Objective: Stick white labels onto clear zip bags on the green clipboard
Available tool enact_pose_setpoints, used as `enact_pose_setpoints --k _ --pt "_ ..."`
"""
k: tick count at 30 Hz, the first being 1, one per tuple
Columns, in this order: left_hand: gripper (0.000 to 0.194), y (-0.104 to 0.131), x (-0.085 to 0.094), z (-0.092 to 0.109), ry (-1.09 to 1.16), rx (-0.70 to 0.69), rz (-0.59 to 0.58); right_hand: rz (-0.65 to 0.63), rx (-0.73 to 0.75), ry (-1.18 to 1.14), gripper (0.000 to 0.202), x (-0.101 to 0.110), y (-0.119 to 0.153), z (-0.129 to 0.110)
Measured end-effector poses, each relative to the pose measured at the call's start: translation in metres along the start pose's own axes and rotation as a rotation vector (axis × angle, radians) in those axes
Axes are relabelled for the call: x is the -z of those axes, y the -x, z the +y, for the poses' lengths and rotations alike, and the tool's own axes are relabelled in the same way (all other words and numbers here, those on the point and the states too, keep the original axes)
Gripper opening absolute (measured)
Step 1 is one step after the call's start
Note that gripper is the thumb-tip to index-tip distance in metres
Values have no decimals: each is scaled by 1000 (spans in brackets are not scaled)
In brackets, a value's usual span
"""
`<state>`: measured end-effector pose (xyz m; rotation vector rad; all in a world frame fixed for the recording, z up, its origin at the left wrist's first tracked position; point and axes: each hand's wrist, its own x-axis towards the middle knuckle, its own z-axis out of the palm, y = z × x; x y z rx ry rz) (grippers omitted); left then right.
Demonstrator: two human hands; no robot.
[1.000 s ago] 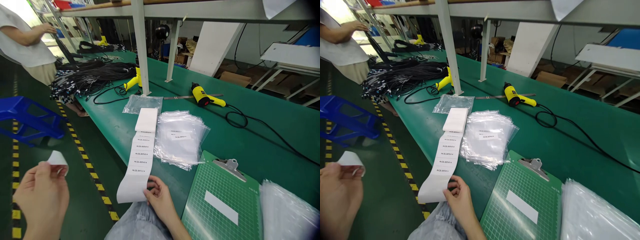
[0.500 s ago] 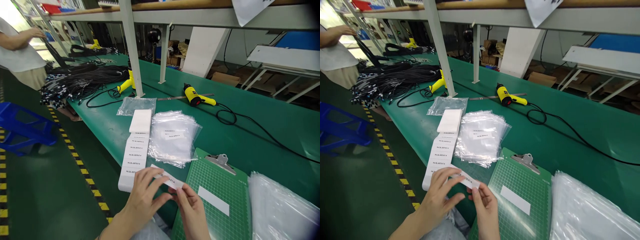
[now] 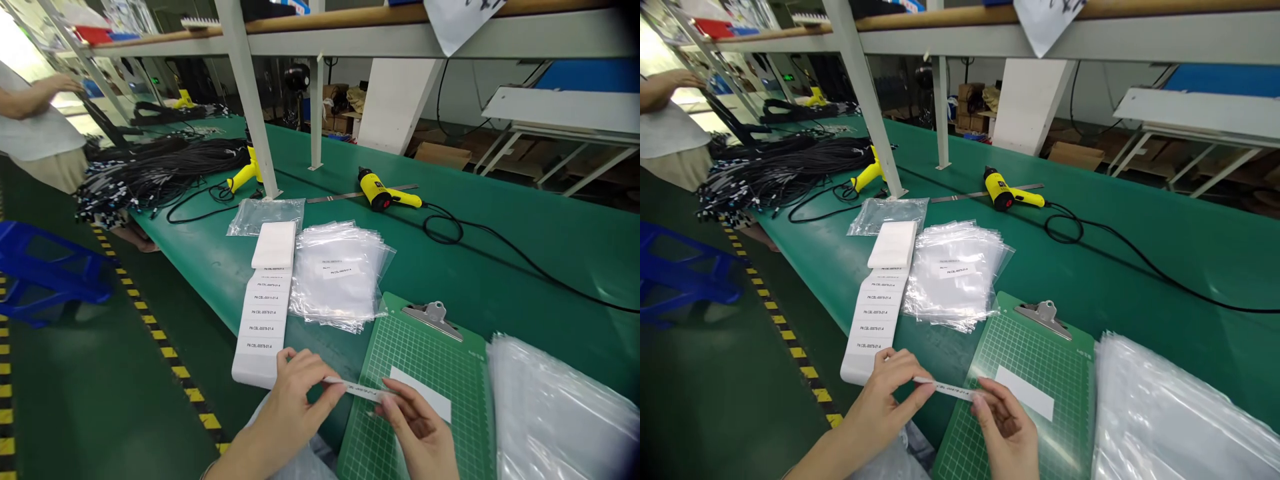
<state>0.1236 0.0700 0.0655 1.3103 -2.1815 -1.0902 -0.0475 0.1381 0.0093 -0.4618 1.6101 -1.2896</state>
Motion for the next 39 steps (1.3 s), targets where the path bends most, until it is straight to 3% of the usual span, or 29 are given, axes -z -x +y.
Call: enact_pose_setpoints --k 7,12,17,22,26,29,32,34,36,39 --pt "30 -6 -7 10 5 -67 -50 -27 215 110 23 18 1 -8" --pt "42 -13 -23 10 3 21 -65 38 272 256 21 38 9 -17" --pt "48 -23 -50 19 39 -20 -172 202 432 287 13 60 27 -22" --pt "43 -48 -79 41 25 -160 -420 413 358 238 17 96 43 -20" --pt "41 -75 -115 78 -40 -303 -461 782 249 214 24 147 63 -5" --pt "40 -90 -161 114 -167 -436 -401 983 165 160 33 180 80 6" --pt "51 -99 -214 142 -221 -516 -384 1053 122 123 38 200 95 11" --pt "53 -102 -244 150 -254 -543 -384 1054 96 108 39 208 103 12" --pt "38 -105 -262 149 -275 -540 -394 1060 76 94 40 212 107 14" --pt "23 -112 -269 139 -255 -514 -432 1101 91 57 43 214 108 17"
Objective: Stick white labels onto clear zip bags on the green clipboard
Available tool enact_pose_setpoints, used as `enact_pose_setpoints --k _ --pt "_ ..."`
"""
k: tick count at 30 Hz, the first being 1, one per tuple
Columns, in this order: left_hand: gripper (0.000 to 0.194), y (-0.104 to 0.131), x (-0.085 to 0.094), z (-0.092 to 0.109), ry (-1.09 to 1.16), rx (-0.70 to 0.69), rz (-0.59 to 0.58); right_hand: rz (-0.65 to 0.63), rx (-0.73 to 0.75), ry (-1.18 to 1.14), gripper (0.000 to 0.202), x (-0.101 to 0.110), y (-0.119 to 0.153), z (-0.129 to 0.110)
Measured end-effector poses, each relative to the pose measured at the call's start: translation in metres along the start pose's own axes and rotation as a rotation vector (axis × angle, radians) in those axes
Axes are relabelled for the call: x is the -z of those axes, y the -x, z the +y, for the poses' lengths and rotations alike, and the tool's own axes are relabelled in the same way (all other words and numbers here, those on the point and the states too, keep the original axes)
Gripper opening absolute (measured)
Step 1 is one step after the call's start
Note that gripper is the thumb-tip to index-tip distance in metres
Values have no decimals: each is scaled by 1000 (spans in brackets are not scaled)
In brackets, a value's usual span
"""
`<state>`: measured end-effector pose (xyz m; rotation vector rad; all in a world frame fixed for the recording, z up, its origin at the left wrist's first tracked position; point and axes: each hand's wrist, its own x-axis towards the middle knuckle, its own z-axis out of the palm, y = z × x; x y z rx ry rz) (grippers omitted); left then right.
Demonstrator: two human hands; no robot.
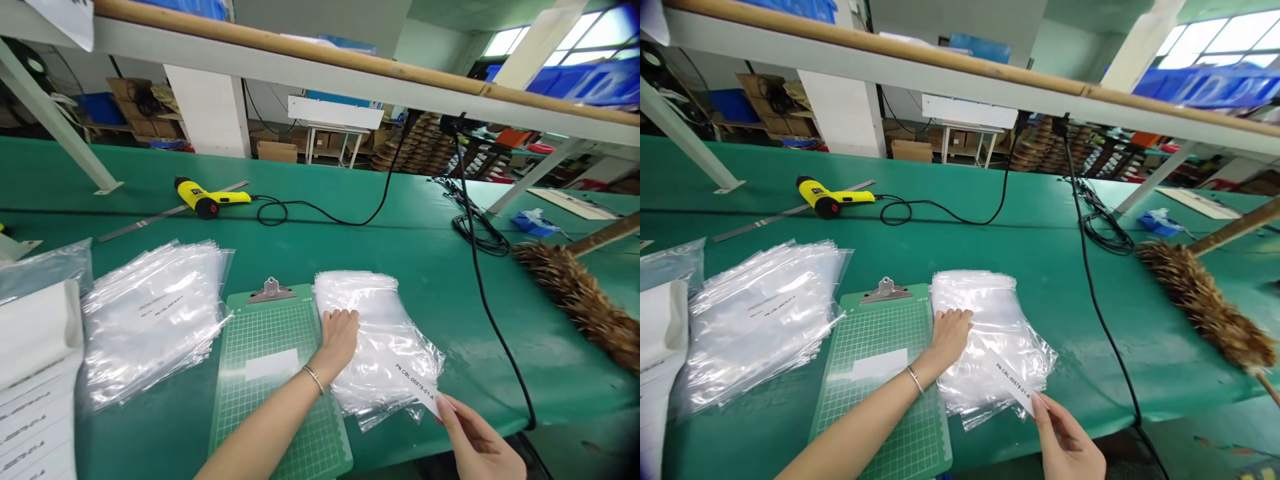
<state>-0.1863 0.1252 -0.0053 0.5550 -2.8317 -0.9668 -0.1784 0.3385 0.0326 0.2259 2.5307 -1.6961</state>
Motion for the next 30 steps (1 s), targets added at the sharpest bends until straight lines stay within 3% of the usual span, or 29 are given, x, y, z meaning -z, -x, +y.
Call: enact_pose_setpoints --k 4,10,13,16,18,22,25,27,30 --pt "24 -5 9 -15 148 31 -10 45 49 -48 45 -8 -1 2" --pt "25 -8 24 -17 439 134 51 51 35 -87 43 -17 -1 -3" --pt "30 22 48 -30 528 171 81 73 41 -87 43 -13 -4 -1" --pt "35 75 77 -61 525 241 104 59 7 -64 43 -9 -8 4" --pt "38 113 91 -85 446 296 117 45 -32 -75 43 -12 -11 6" --pt "36 163 95 -118 -207 217 163 36 -28 -97 41 -29 -7 0" --pt "37 167 91 -127 -471 158 154 22 46 -86 36 -45 3 -13" --pt "43 159 93 -132 -470 127 107 8 87 -77 33 -52 10 -21" --pt "61 146 99 -139 -413 48 -73 -18 106 -54 31 -56 17 -29"
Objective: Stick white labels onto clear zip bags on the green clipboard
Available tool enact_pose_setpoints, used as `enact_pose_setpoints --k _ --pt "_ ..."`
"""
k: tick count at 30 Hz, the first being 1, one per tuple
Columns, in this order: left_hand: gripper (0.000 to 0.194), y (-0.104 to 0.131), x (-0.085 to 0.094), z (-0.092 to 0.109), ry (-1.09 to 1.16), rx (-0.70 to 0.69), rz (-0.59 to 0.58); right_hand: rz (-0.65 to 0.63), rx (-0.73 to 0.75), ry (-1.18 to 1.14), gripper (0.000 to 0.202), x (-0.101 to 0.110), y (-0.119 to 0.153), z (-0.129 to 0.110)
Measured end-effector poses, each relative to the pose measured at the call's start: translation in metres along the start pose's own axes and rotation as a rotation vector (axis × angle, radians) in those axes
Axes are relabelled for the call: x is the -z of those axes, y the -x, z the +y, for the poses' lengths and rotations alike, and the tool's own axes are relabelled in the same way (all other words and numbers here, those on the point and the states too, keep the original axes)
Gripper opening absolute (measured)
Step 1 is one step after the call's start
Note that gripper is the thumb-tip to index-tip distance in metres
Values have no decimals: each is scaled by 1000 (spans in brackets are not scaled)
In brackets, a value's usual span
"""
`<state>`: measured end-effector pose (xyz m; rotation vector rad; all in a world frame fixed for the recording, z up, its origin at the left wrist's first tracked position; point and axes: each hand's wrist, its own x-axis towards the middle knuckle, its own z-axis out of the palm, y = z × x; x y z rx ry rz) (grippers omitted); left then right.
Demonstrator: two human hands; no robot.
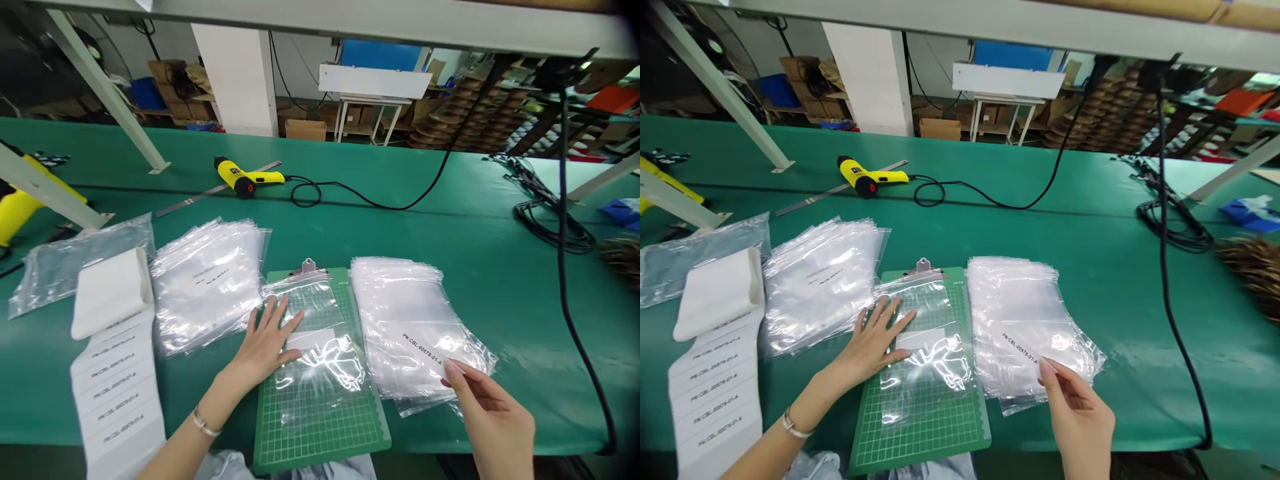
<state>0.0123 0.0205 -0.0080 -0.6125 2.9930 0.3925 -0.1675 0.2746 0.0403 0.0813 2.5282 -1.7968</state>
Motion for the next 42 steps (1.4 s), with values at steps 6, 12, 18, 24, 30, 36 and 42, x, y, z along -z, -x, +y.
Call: enact_pose_setpoints --k 6,12,18,24,30,36,42 --pt "74 -4 11 -6 125 -169 -178 -28 -44 53 36 3 0 3" --pt "69 -13 19 -32 -8 94 23 -45 -60 82 36 -4 7 -8" --pt "61 11 24 -87 -142 287 -76 -52 -54 82 31 -14 14 -18" --pt "60 6 35 -81 -162 164 33 -89 -32 73 31 -24 16 -20" --pt "61 -6 33 -75 -126 123 20 -78 -47 88 35 -15 8 -14" --pt "71 -9 25 -50 2 33 12 -92 -74 77 38 -13 6 0" --pt "73 -26 16 -43 109 -35 -66 -92 -44 94 35 -22 18 -15"
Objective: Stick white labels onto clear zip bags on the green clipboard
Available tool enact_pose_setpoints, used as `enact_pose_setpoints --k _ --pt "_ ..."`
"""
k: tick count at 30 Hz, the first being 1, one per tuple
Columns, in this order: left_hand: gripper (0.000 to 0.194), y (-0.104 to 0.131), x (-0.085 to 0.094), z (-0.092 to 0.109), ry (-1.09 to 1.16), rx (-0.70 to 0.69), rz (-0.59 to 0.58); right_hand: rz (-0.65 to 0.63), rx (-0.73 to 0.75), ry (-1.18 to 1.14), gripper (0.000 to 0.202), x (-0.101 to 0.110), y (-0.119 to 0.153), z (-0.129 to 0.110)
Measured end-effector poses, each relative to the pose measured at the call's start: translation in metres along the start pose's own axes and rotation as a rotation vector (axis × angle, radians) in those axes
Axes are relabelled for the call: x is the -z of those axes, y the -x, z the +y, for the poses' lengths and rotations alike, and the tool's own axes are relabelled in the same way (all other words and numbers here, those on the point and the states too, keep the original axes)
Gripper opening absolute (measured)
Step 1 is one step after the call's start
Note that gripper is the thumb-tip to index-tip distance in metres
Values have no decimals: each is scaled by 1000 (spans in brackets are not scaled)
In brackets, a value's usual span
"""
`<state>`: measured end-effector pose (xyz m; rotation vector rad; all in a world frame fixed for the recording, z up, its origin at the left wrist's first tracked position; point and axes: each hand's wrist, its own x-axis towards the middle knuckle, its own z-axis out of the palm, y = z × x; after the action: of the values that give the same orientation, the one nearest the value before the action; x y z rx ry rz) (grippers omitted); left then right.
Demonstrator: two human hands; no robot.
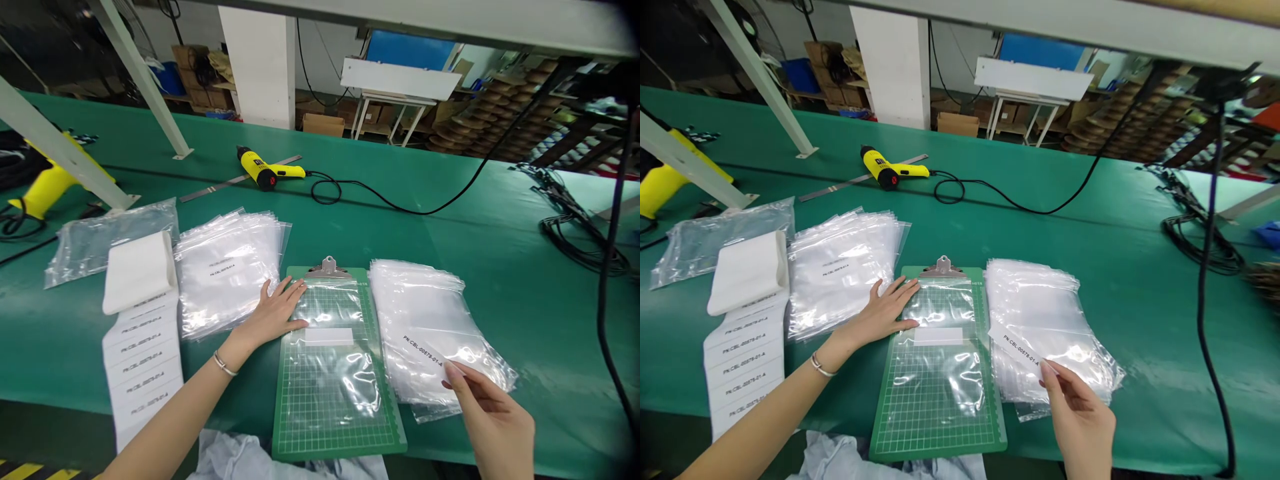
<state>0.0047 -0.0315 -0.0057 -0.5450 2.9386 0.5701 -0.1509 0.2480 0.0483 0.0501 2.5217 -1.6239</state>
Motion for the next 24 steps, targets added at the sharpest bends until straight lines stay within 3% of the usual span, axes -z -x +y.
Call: enact_pose_setpoints --k 5,11,16,24 --pt "70 -9 1 -5 27 -14 7 -9 -14 5 34 -2 3 -1" --pt "68 -3 10 -2 82 24 47 -13 -2 18 35 -2 -2 7" --pt "90 4 13 -5 154 25 -41 -7 56 12 33 -3 -3 8" --pt "90 2 14 -8 138 5 -108 -39 65 6 31 -2 -8 15"
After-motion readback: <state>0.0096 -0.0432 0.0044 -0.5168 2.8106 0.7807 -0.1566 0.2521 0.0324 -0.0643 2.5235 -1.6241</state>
